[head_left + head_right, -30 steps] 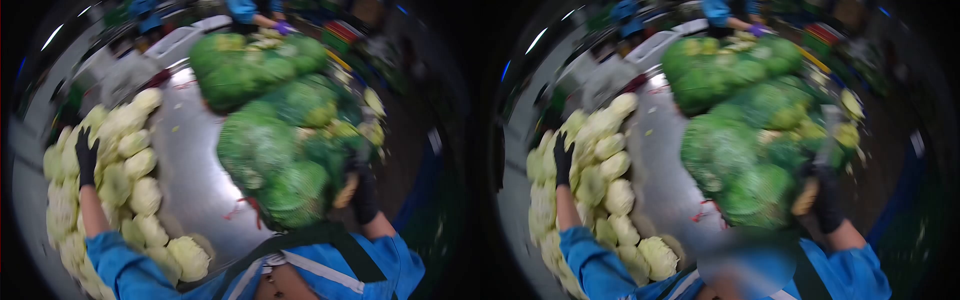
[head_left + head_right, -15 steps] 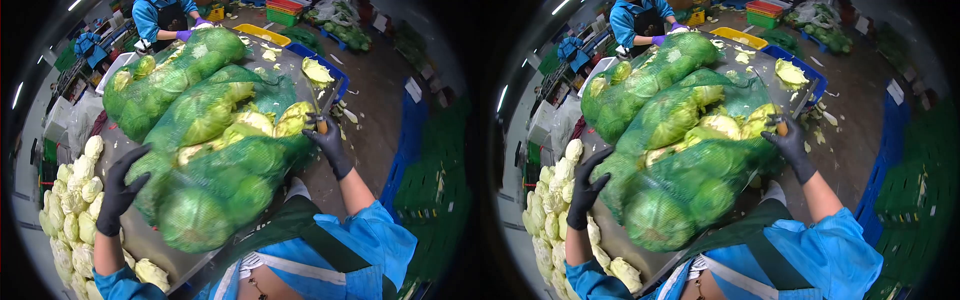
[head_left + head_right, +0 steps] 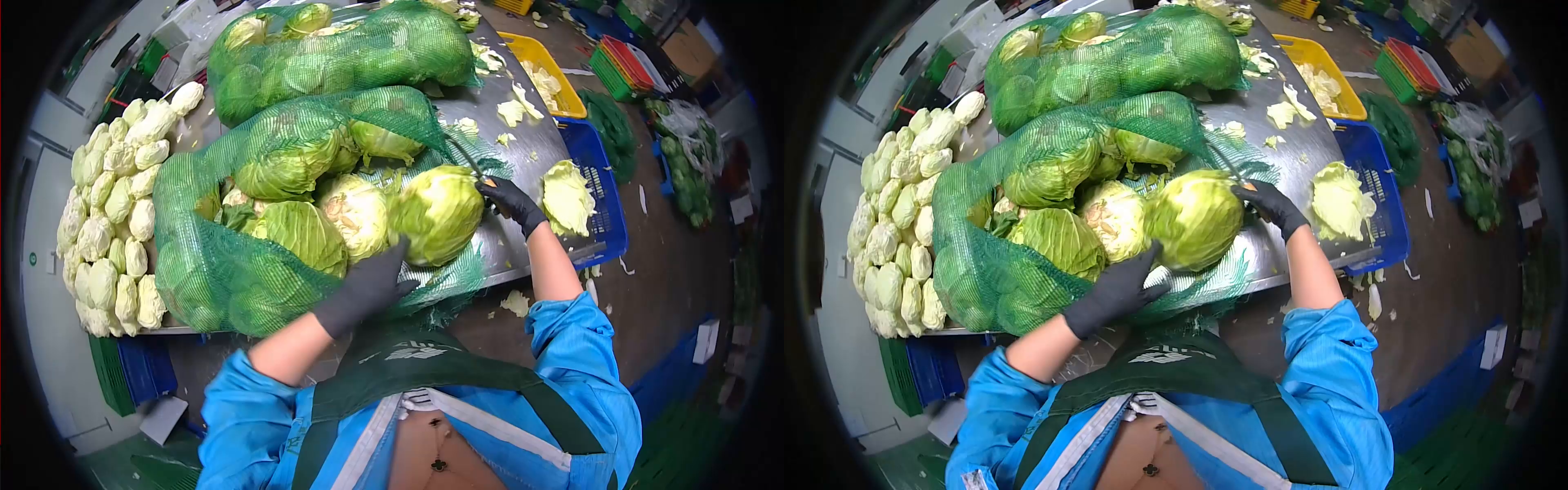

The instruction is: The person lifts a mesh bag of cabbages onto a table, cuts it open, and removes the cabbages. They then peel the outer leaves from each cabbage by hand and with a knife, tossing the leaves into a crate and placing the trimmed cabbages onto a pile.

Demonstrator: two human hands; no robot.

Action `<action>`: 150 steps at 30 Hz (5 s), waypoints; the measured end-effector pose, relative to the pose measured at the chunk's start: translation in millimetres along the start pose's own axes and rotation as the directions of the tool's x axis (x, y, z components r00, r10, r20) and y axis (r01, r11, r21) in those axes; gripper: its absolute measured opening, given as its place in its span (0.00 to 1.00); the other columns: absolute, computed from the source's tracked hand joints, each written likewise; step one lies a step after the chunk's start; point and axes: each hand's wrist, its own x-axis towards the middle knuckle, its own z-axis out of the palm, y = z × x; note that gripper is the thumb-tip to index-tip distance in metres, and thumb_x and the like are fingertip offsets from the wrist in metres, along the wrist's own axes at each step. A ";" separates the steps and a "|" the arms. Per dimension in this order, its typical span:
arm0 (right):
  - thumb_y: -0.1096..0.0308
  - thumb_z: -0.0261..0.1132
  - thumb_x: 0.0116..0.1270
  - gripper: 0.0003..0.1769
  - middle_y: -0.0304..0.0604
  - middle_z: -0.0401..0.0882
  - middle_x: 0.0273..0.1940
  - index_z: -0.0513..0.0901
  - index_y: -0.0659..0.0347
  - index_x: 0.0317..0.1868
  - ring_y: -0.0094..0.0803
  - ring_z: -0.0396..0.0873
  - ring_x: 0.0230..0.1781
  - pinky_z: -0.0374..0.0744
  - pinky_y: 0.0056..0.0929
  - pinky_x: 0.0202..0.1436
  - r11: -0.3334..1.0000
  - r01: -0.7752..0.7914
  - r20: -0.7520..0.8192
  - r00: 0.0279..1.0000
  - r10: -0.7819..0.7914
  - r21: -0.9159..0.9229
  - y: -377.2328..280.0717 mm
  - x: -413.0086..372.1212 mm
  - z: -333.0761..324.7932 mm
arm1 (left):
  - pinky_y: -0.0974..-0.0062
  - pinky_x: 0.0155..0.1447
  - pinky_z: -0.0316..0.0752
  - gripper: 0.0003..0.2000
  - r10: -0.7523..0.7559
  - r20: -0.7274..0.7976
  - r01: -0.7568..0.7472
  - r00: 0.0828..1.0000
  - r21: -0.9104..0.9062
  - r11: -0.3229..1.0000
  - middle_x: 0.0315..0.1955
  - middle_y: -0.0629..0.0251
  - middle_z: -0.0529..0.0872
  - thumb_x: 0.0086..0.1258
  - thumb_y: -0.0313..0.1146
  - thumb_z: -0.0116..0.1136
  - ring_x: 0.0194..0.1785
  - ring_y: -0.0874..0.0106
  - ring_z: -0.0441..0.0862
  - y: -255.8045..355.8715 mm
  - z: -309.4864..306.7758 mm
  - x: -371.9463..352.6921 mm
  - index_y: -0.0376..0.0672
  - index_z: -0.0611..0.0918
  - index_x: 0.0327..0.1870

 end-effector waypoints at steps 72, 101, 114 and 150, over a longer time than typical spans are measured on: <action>0.74 0.49 0.64 0.09 0.62 0.76 0.31 0.65 0.67 0.43 0.57 0.77 0.32 0.75 0.49 0.35 0.800 0.379 0.129 0.923 -0.362 -0.466 68.1 62.2 -222.8 | 0.69 0.56 0.70 0.24 -0.468 -0.588 -0.096 0.660 -0.683 0.724 0.50 0.55 0.73 0.55 0.28 0.62 0.52 0.64 0.73 163.5 -6.5 352.0 0.35 0.72 0.53; 0.71 0.53 0.61 0.13 0.65 0.77 0.34 0.66 0.67 0.45 0.57 0.78 0.38 0.75 0.49 0.42 0.884 0.165 0.072 0.986 -0.149 -0.437 53.8 75.4 -234.5 | 0.61 0.65 0.61 0.28 -0.157 -0.541 0.153 0.827 -0.052 0.987 0.58 0.50 0.68 0.43 0.47 0.69 0.62 0.54 0.63 195.7 -52.7 397.5 0.44 0.80 0.47; 0.65 0.44 0.67 0.14 0.61 0.76 0.39 0.66 0.67 0.46 0.58 0.76 0.41 0.73 0.48 0.46 0.908 0.146 0.061 0.989 -0.132 -0.394 65.7 81.6 -221.9 | 0.61 0.63 0.63 0.24 -0.199 -0.422 0.026 0.884 -0.382 0.924 0.52 0.46 0.73 0.43 0.45 0.69 0.58 0.54 0.69 173.6 -70.6 397.1 0.41 0.83 0.42; 0.59 0.66 0.61 0.19 0.38 0.77 0.26 0.78 0.62 0.48 0.23 0.72 0.18 0.71 0.25 0.20 0.958 0.276 -0.382 0.896 -0.227 0.079 148.2 13.1 -285.2 | 0.70 0.61 0.68 0.47 -0.245 -0.273 -0.165 0.930 -0.908 0.386 0.57 0.52 0.70 0.47 0.29 0.71 0.59 0.65 0.71 202.5 63.5 352.2 0.35 0.53 0.68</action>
